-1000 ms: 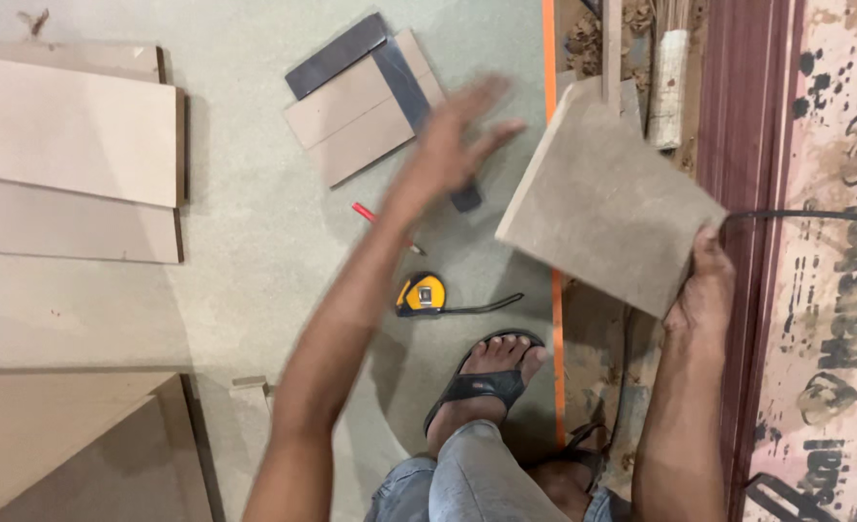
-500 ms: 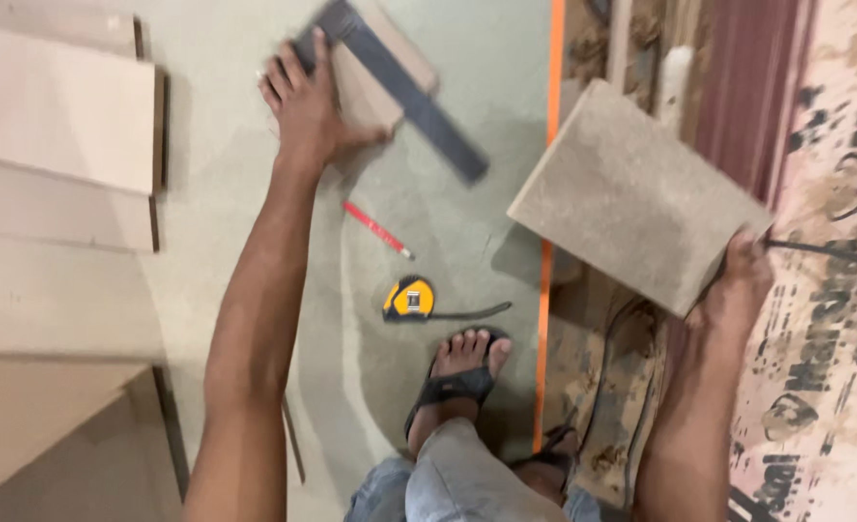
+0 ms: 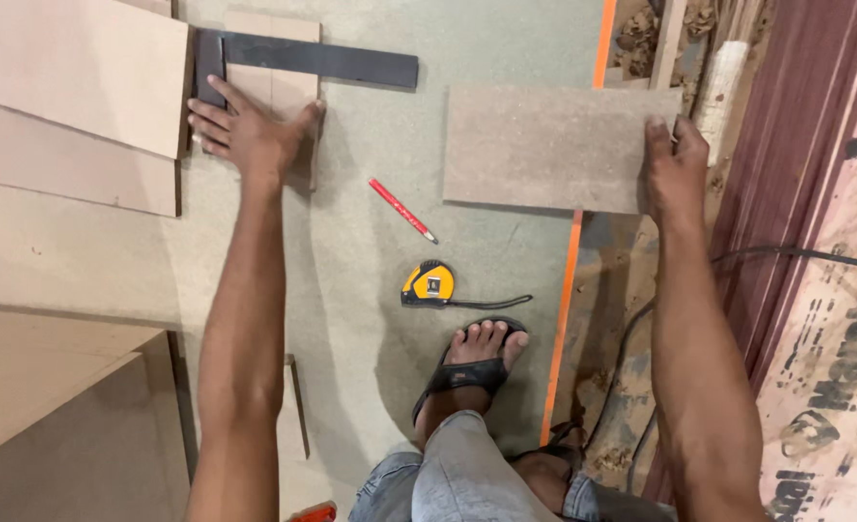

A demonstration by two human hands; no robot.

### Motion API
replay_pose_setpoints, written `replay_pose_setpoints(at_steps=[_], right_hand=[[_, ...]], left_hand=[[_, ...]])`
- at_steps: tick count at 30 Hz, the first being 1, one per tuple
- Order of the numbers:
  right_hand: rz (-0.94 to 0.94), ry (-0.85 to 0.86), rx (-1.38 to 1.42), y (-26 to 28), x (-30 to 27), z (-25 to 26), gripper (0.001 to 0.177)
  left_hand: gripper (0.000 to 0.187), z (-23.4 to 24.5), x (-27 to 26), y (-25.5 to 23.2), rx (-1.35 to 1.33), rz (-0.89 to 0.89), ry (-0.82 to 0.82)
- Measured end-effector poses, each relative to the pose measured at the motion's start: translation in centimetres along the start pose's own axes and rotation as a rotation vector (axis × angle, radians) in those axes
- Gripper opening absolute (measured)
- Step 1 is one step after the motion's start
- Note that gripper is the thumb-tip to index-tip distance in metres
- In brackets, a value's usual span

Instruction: The person measures and marks a piece of particle board using a tape measure and pencil. They then use a square ruler to guide a circular saw for cutting the board. The person repeats this process for multiple pieces, measuring, marking, and cutting them to size.

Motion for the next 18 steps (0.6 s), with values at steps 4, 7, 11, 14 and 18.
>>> replay_pose_setpoints(at_steps=[4, 7, 11, 14, 18], right_hand=[[0.064, -0.166, -0.422, 0.5, 0.1, -1.1, 0.037], [0.49, -0.362, -0.503, 6.2, -3.8, -4.1, 0.033], [0.168, 0.22, -0.114, 7.6, -9.8, -15.4, 0.037], [0.609, 0.427, -0.545, 9.1, -13.6, -24.5, 0.047], [0.479, 0.428, -0.835, 8.6, -14.8, -30.1, 0.047]], left_hand=[[0.125, -2.3, -3.6, -1.9, -0.088, -0.431, -0.265], [0.067, -4.4, -10.9, -2.3, -0.22, -0.712, -0.217], [0.037, -6.6, -20.0, -1.8, -0.311, -0.91, 0.213], [0.074, -5.4, -25.2, -1.9, -0.334, -1.096, 0.243], [0.067, -6.9, -25.6, -2.3, -0.132, -1.068, 0.36]])
Point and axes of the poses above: each hand's wrist, its own x-axis towards the middle knuckle, its own z-axis out of the back of the hand, y = z × x, the point moved 4 cm from there along x, towards the middle knuckle, and after that the axes turned 9 degrees about -z, right-handed, at the moved point
